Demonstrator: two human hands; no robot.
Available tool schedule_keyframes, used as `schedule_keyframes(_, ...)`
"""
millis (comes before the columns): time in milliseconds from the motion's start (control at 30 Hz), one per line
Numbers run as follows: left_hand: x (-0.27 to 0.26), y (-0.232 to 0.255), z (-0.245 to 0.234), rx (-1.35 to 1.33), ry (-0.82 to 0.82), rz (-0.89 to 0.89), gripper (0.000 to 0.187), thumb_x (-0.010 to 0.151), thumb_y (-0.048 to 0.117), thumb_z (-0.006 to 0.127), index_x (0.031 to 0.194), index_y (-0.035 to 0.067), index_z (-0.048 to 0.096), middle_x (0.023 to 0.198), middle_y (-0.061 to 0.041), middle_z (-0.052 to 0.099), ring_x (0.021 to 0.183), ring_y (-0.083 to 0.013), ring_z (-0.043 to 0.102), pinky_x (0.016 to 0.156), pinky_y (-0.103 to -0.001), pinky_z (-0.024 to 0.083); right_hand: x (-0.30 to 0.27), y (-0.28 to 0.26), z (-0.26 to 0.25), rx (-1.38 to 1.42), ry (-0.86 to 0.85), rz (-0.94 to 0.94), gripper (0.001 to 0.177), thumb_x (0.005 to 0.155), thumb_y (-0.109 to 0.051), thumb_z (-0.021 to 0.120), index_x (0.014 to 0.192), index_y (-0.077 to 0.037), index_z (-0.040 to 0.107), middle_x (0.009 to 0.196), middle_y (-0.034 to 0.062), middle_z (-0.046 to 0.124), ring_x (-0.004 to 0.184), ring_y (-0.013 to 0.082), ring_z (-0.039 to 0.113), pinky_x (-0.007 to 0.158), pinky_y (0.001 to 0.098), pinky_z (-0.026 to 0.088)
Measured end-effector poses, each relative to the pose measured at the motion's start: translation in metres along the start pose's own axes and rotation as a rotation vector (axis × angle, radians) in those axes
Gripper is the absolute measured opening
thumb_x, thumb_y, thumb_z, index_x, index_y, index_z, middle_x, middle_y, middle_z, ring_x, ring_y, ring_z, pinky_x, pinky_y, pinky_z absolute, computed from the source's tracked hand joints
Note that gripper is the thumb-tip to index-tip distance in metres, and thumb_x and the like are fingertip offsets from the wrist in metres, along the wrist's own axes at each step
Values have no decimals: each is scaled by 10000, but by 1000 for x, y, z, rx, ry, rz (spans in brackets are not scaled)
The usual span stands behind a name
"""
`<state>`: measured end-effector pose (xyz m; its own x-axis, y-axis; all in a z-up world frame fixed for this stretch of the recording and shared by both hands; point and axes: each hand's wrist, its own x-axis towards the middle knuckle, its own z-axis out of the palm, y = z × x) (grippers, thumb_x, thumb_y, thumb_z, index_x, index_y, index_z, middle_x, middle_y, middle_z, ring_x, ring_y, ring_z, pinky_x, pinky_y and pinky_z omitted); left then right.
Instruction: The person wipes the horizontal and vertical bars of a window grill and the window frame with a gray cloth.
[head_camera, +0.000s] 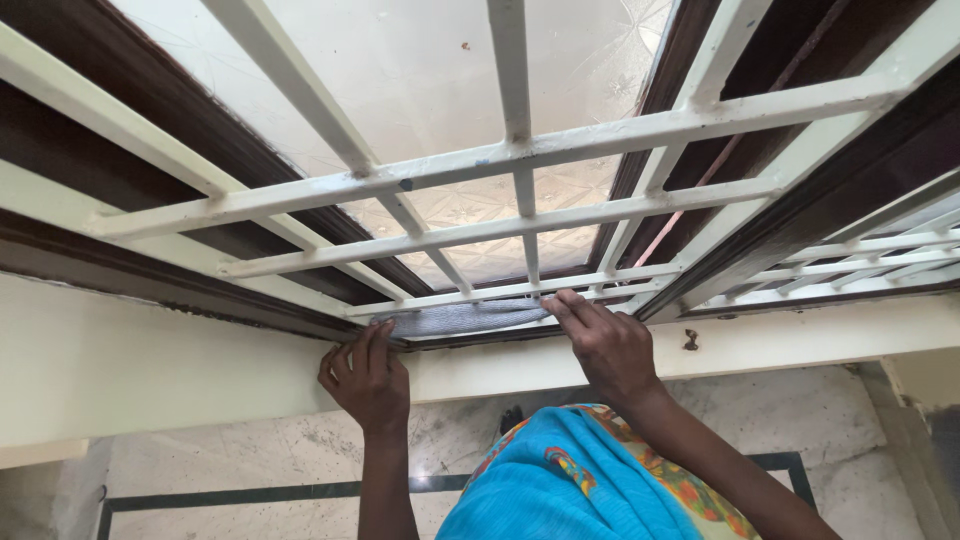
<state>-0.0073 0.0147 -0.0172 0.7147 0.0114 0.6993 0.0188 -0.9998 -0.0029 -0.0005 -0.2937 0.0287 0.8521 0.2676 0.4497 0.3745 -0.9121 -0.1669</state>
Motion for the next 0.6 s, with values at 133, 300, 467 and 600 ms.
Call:
schedule_keyframes(133,-2,28,6,-77,-43,34,374,817,21,742,1141,207,753,1151,63,724,1090,-201,631,1095,-439,412,-18,22,-12,-49,36,69,442,846,-51,647,1258,-203,693,1243,-45,722,847,147,742,678,330,587)
schedule_keyframes(300,2,69,10,-294,-66,162,314,900,63,746,1189,185,739,1160,42,706,1085,-172,615,1131,-445,397,-31,50,-27,-208,47,291,300,920,-157,706,1193,-270,761,1207,-51,754,735,181,720,612,332,574)
schedule_keyframes(467,8,59,-3,-218,-68,149,358,855,78,753,1183,221,743,1170,66,711,1053,-176,614,1094,-450,390,-28,42,-21,-161,66,253,321,922,-113,685,1203,-249,758,1215,-47,743,793,174,730,651,321,581)
schedule_keyframes(600,5,28,-5,-80,-21,63,364,838,45,752,1144,242,751,1148,92,717,1047,-182,623,1099,-437,401,-15,20,-6,-73,84,88,428,880,-53,625,1271,-210,701,1250,-18,715,935,165,744,738,329,596)
